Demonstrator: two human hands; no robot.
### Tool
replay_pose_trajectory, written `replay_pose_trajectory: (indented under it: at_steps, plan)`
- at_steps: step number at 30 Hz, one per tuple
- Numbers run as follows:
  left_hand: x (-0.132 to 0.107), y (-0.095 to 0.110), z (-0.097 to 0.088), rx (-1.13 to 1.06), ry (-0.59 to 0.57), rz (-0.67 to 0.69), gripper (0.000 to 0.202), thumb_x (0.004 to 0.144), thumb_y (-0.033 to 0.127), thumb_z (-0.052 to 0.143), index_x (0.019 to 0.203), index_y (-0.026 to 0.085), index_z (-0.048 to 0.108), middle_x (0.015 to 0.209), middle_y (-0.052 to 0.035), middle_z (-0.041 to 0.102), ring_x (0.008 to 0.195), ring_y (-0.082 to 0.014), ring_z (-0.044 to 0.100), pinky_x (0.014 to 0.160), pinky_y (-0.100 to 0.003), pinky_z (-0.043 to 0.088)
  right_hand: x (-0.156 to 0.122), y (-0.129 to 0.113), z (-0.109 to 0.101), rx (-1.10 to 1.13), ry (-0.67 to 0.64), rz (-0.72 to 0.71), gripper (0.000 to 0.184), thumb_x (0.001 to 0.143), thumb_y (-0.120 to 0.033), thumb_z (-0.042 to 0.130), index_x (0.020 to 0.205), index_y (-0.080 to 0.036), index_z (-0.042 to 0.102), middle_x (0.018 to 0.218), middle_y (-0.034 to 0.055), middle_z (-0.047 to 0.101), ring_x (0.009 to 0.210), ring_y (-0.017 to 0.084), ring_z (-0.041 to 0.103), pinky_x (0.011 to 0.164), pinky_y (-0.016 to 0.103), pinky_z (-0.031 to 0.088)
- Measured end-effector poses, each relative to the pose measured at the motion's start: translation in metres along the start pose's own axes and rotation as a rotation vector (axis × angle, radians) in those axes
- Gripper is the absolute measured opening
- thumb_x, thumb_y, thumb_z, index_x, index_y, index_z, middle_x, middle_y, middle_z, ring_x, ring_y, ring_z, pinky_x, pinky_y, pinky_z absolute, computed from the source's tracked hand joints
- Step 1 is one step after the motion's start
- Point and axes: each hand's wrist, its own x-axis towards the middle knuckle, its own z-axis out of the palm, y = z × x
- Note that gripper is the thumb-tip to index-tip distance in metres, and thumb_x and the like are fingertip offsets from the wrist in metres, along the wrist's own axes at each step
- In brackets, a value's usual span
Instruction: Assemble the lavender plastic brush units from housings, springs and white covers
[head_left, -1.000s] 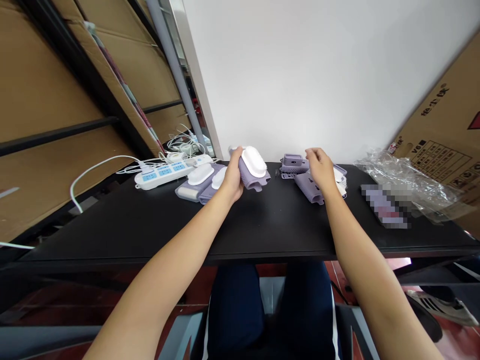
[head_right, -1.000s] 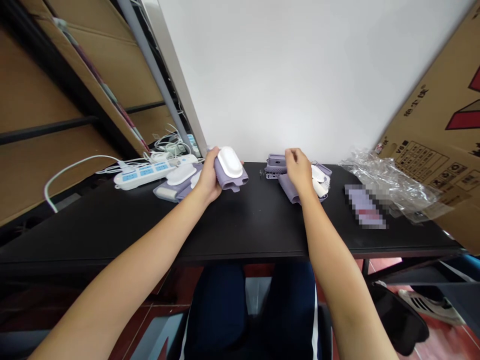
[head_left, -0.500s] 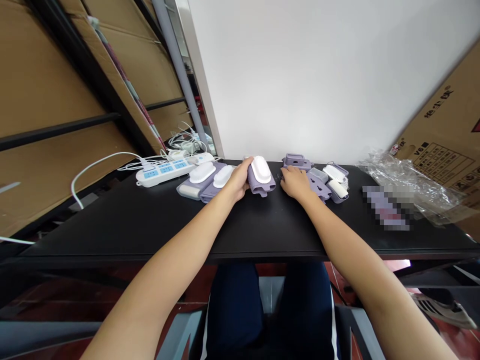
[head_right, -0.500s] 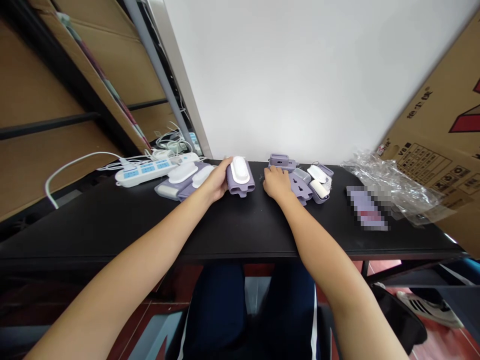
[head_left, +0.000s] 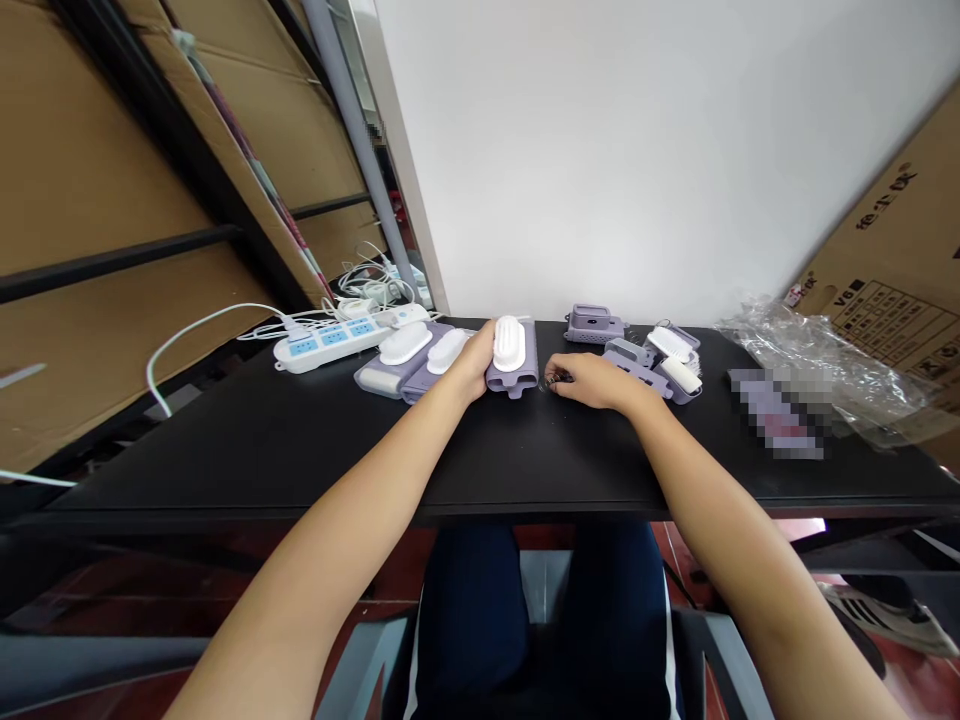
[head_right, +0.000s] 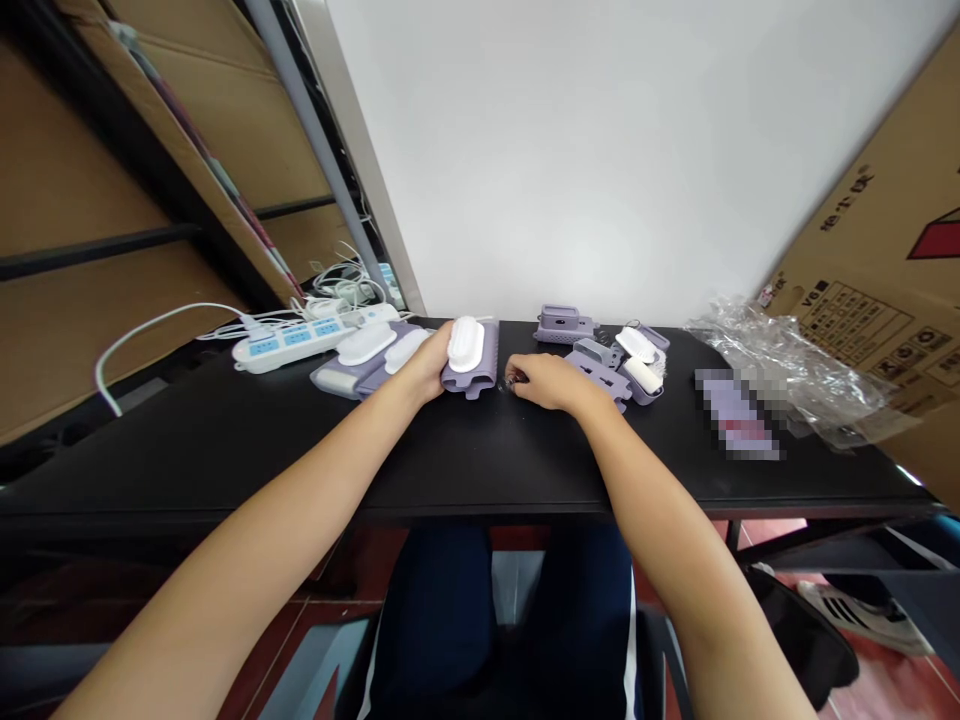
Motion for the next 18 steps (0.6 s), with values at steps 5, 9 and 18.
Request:
replay_pose_trajectory:
  at_steps: [5, 9, 18]
  plan:
    - [0.007, -0.005, -0.005, 0.213, 0.046, 0.090, 0.028, 0.089, 0.047, 0.066, 0.092, 0.019, 0.072, 0.092, -0.0074, 0.080, 0.097, -0.0256, 0.076, 0.092, -0.035, 0.059, -0.002, 0.001, -0.010, 0.416, 0.332, -0.089, 0.015, 0.096, -0.033, 0.061, 0.106, -0.023, 0.064, 0.104, 0.0025, 0.072, 0.094, 0.020, 0.063, 0.085, 0.032, 0.047]
    - [0.009, -0.009, -0.009, 0.430, 0.095, 0.186, 0.028, 0.098, 0.043, 0.057, 0.101, 0.019, 0.071, 0.115, -0.0118, 0.079, 0.116, -0.0282, 0.072, 0.108, -0.040, 0.051, -0.002, 0.002, -0.014, 0.356, 0.482, -0.038, 0.023, 0.095, -0.029, 0.056, 0.114, -0.021, 0.066, 0.101, 0.0041, 0.070, 0.085, 0.019, 0.061, 0.079, 0.032, 0.045]
    - [0.014, -0.024, 0.002, 0.523, 0.278, 0.304, 0.031, 0.102, 0.039, 0.052, 0.120, 0.019, 0.066, 0.139, -0.0147, 0.071, 0.134, -0.0286, 0.064, 0.115, -0.040, 0.046, -0.019, -0.025, -0.020, -0.246, 0.238, 0.069, 0.034, 0.100, -0.033, 0.057, 0.130, -0.023, 0.070, 0.117, 0.0093, 0.077, 0.095, 0.027, 0.071, 0.078, 0.035, 0.045]
